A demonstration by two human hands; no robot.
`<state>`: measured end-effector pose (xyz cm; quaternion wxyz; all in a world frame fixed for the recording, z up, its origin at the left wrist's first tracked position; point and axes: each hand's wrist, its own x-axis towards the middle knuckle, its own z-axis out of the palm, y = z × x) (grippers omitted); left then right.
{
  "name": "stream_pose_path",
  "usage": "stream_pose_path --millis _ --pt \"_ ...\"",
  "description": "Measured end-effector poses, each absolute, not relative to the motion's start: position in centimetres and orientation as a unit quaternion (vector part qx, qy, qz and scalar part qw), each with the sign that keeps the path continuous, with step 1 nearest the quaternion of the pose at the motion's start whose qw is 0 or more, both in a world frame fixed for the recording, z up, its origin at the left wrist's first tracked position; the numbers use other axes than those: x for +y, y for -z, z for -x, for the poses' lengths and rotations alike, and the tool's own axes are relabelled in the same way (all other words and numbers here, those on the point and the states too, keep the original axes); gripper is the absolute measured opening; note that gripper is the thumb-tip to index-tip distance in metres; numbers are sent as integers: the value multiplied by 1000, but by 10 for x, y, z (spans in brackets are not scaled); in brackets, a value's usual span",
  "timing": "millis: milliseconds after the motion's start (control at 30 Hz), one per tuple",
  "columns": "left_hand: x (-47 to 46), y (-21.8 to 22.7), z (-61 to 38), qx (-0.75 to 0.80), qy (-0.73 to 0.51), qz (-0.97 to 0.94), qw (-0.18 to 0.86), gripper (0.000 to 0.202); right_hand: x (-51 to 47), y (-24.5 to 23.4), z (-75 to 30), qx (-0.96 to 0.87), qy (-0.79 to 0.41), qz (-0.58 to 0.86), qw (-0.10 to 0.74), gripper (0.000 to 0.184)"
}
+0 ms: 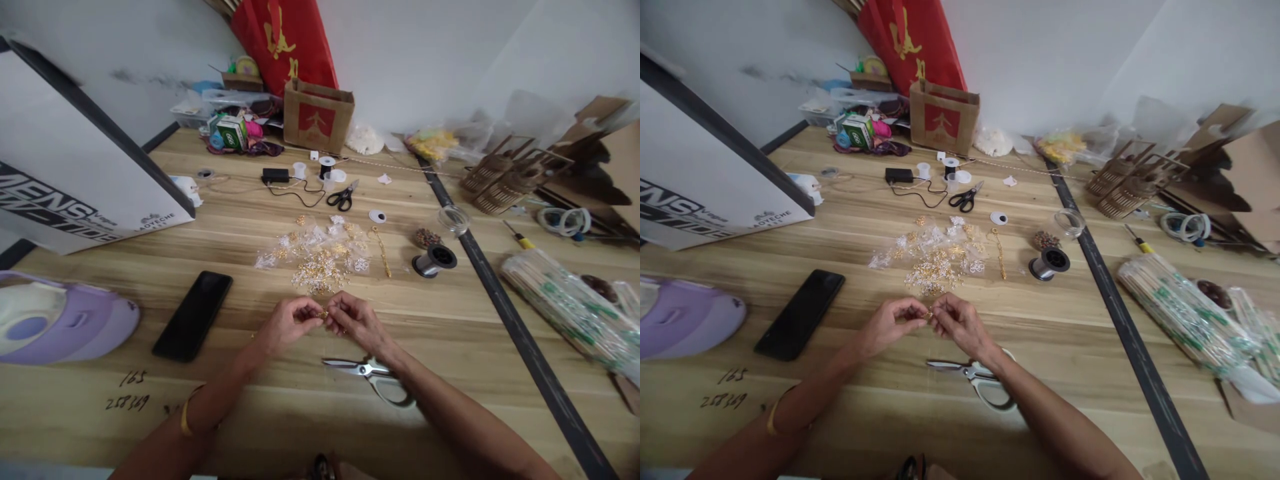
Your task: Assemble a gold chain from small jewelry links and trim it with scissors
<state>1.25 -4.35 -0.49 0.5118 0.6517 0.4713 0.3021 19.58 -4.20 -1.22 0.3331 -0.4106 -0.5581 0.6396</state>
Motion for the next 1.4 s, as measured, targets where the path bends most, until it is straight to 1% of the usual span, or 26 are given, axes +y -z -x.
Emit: stream_pose_path --millis 567,767,833,933,1000,1167,1300,1400 --pt "-42 2 -9 461 -297 -647 529 17 -41 9 -196 -572 -629 408 335 28" --pt "-42 4 -8 465 -280 -652 530 22 -42 9 -197 -578 -629 403 329 27" --pt "-41 4 -8 464 -280 -648 535 28 -42 9 -197 -580 -626 403 332 26" --pt "-41 0 -7 461 -291 -626 558 42 -42 7 -197 -587 -620 400 335 26" --pt "-41 -2 -7 460 -290 -623 563 45 -42 5 -197 -593 -617 396 334 26" --pt "-39 -3 -4 474 -254 -666 516 24 -43 7 -199 -608 -609 392 326 26" --pt "-38 -2 -2 460 -269 -687 494 15 -44 11 -200 -638 -579 398 316 25" --pt "-40 -1 -3 466 -281 -719 433 8 -46 11 -199 -663 -548 406 310 24"
